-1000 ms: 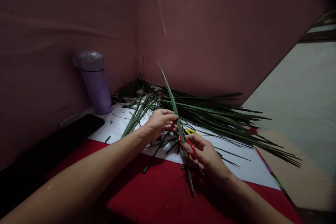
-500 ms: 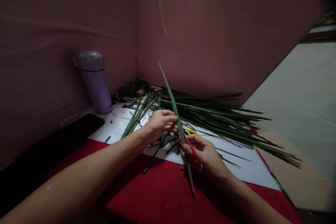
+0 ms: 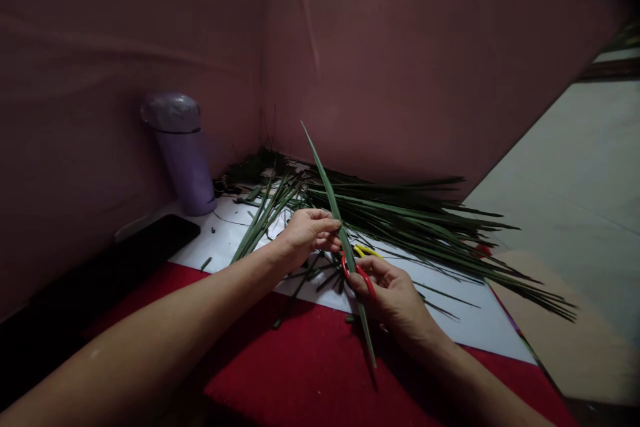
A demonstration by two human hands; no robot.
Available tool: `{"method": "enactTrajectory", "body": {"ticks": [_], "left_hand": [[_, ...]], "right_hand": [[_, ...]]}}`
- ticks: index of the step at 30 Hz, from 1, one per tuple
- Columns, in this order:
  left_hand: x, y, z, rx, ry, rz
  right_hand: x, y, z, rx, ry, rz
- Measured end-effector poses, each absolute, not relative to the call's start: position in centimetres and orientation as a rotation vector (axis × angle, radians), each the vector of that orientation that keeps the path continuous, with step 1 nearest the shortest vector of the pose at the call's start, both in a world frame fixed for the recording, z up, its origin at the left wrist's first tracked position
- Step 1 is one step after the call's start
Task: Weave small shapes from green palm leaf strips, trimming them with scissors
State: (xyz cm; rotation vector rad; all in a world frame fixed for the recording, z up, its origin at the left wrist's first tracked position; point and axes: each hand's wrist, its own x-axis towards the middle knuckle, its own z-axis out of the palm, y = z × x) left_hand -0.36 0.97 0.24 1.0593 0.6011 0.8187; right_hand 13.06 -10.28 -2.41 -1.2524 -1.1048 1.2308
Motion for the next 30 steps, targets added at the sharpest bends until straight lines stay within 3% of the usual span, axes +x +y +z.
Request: {"method": "enactTrajectory", "body": {"ticks": [30], "left_hand": [[-0.38, 0.77, 0.20, 1.082, 0.599, 0.738]], "right_hand": [[12.94, -10.32, -3.07, -1.148, -1.052, 1.264]]}}
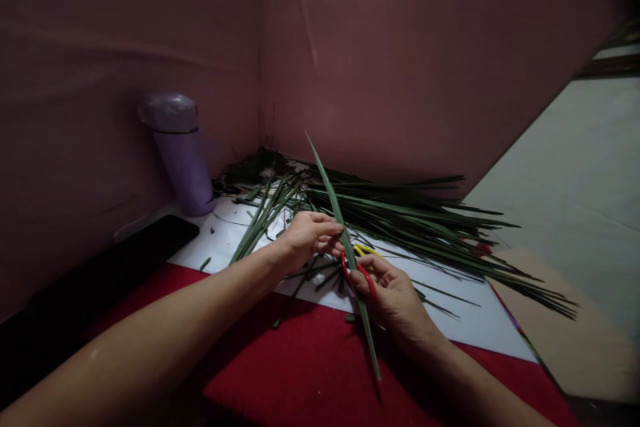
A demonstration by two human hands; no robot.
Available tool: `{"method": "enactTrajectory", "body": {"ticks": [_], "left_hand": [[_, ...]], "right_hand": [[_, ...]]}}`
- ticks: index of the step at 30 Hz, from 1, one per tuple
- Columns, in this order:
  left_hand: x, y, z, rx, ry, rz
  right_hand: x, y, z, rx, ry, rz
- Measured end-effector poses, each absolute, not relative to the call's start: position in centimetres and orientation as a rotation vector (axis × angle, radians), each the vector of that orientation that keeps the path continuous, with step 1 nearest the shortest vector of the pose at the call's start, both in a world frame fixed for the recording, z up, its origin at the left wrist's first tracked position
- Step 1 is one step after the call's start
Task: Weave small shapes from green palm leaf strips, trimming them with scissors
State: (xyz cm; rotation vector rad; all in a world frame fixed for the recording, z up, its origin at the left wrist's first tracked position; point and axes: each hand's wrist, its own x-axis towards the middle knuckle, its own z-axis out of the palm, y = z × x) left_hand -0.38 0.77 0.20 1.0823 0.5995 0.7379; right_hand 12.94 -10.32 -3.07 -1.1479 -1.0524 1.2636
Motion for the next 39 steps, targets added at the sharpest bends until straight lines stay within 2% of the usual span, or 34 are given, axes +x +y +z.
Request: {"method": "enactTrajectory", "body": {"ticks": [24, 39], "left_hand": [[0.0, 0.2, -0.6, 1.064, 0.522, 0.650], [-0.2, 0.4, -0.2, 1.038, 0.516, 0.720]], "right_hand": [[12.9, -10.0, -3.5, -1.155, -1.043, 1.219], [12.9, -10.3, -2.9, -1.180, -1.052, 1.266]]}}
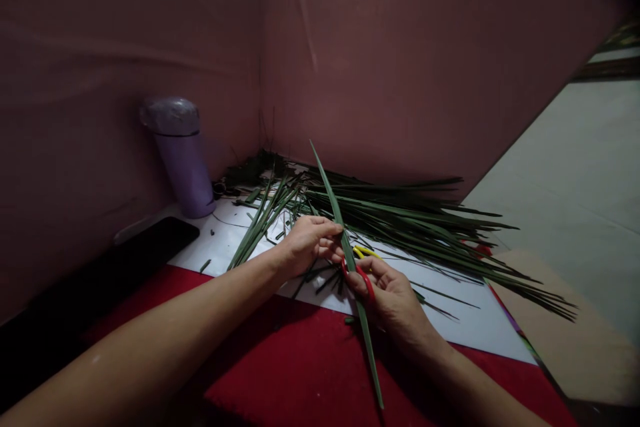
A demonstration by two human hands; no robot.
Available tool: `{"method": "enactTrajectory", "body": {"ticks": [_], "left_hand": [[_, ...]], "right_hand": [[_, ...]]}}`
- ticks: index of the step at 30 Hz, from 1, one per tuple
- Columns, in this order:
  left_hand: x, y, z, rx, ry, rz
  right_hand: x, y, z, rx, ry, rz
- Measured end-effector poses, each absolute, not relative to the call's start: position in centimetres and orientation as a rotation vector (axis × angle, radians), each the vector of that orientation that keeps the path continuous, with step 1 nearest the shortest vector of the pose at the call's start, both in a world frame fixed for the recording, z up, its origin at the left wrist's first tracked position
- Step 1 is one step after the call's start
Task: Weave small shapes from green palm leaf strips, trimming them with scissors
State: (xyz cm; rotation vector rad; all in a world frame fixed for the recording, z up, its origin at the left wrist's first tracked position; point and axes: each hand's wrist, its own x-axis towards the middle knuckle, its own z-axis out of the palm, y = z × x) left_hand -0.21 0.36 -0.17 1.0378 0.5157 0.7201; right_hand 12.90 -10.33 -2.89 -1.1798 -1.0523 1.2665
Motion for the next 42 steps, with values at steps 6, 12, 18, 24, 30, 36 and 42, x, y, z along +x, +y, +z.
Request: {"method": "enactTrajectory", "body": {"ticks": [6, 12, 18, 24, 30, 36, 42], "left_hand": [[-0.2, 0.7, 0.0, 1.090, 0.578, 0.765], [0.0, 0.2, -0.2, 1.079, 0.557, 0.770], [0.1, -0.1, -0.3, 1.059, 0.544, 0.736], [0.2, 0.0, -0.3, 1.042, 0.563, 0.744], [0.4, -0.6, -0.2, 1.034, 0.556, 0.691], [0.4, -1.0, -0.1, 1.027, 0.541, 0.675], [0.3, -0.9, -0.3, 1.030, 0.543, 0.678]], "right_hand": [[12.7, -10.5, -2.8, -1.215, -1.069, 1.277], [12.6, -10.4, -2.8, -1.220, -1.074, 1.226], [12.6, -10.4, -3.0, -1.236, -1.067, 1.204], [12.5, -10.7, -2.9, -1.195, -1.030, 1.223], [12.4, -10.4, -2.8, -1.191, -0.981, 1.260], [12.2, -10.4, -2.4, -1.163, -0.960, 1.249], [12.3, -10.6, -2.8, -1.107, -0.970, 1.278]]}}
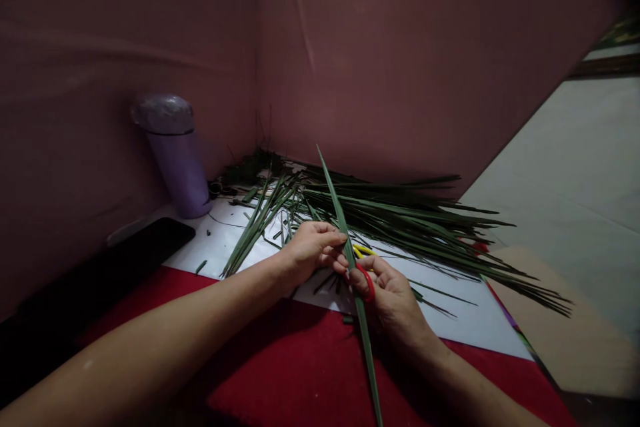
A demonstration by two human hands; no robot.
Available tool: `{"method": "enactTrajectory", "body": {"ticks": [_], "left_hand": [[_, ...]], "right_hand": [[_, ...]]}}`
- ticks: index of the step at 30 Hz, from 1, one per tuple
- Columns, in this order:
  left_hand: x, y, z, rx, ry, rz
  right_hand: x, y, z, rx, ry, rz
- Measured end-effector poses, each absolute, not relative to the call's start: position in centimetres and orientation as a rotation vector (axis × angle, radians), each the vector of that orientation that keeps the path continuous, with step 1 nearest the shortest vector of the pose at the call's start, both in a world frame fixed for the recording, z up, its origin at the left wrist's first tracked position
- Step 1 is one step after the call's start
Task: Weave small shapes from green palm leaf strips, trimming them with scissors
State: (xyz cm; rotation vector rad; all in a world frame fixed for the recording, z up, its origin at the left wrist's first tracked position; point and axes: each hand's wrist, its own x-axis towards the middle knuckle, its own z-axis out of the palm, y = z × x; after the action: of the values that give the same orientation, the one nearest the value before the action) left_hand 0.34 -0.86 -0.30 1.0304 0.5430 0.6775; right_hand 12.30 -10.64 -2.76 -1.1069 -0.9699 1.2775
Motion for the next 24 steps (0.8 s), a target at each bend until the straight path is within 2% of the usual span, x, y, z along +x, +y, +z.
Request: {"method": "enactTrajectory", "body": {"ticks": [9, 24], "left_hand": [[0.05, -0.01, -0.12, 1.038, 0.596, 0.776], [0.27, -0.47, -0.10, 1.040, 0.590, 0.730]], "right_hand": [[12.53, -10.62, -2.93, -1.176, -0.987, 1.321], [12.26, -10.57, -2.68, -1.169, -0.970, 1.288]]}}
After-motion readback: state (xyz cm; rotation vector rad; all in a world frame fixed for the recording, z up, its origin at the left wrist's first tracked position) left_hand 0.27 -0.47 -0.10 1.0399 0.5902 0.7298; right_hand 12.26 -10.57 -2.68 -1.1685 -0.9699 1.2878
